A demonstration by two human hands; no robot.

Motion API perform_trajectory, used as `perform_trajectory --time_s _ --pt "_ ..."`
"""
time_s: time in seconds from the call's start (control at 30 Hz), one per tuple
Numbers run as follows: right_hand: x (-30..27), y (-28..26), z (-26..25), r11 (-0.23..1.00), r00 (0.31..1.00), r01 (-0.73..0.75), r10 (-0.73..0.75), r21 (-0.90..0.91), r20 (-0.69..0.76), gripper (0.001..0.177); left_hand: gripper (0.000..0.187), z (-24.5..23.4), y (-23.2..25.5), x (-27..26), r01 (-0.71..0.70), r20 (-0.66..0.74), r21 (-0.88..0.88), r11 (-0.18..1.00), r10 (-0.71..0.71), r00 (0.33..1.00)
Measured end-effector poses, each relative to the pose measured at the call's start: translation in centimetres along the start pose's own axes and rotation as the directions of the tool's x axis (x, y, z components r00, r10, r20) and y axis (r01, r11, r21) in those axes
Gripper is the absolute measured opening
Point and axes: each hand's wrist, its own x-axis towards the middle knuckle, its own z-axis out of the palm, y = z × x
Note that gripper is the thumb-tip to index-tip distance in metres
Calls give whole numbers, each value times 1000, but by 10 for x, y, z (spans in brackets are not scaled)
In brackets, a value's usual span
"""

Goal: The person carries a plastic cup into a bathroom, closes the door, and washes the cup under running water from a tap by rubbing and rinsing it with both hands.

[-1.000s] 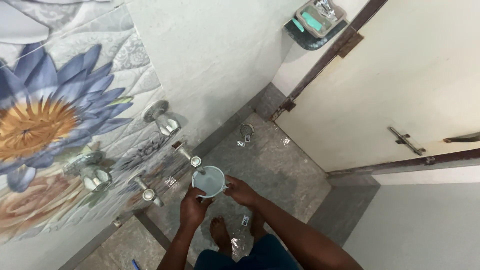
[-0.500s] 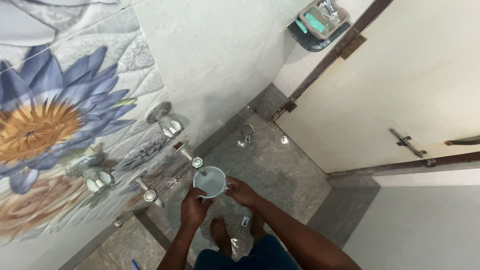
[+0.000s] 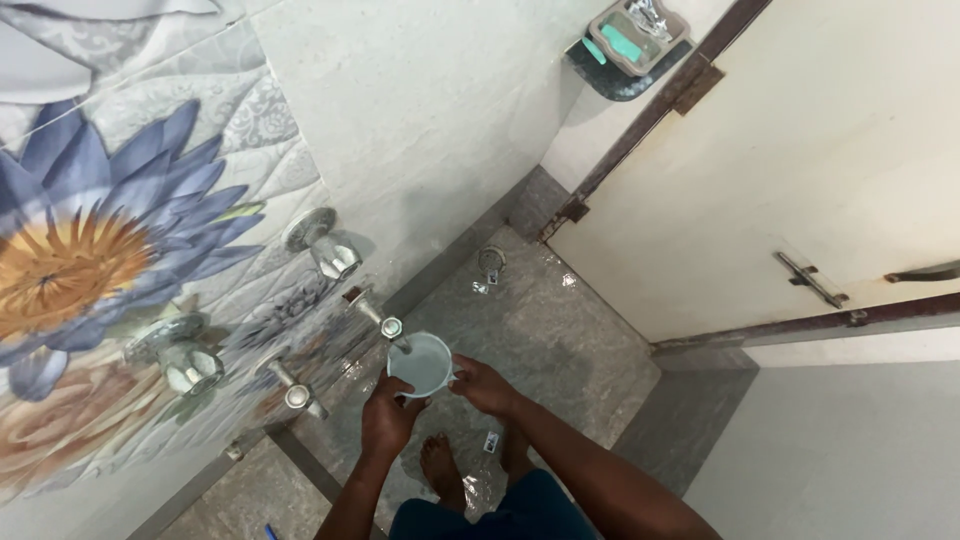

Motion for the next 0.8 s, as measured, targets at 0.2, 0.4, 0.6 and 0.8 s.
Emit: perform_trajectory --time_s 0.2,0.4,0.6,0.8 --pt "-8 -7 1 997 997 -81 81 2 -15 74 35 -2 -1 0 -37 20 17 999 37 999" --pt "-5 13 -7 993 999 -39 38 -112 -12 70 35 1 1 2 -46 67 47 998 43 997" --pt "-26 36 -32 976 973 -158 179 151 -144 61 33 28 15 7 -143 190 87 986 125 974" --pt "-93 45 -98 885 930 -113 254 451 -265 49 36 74 85 21 -196 498 171 965 87 863"
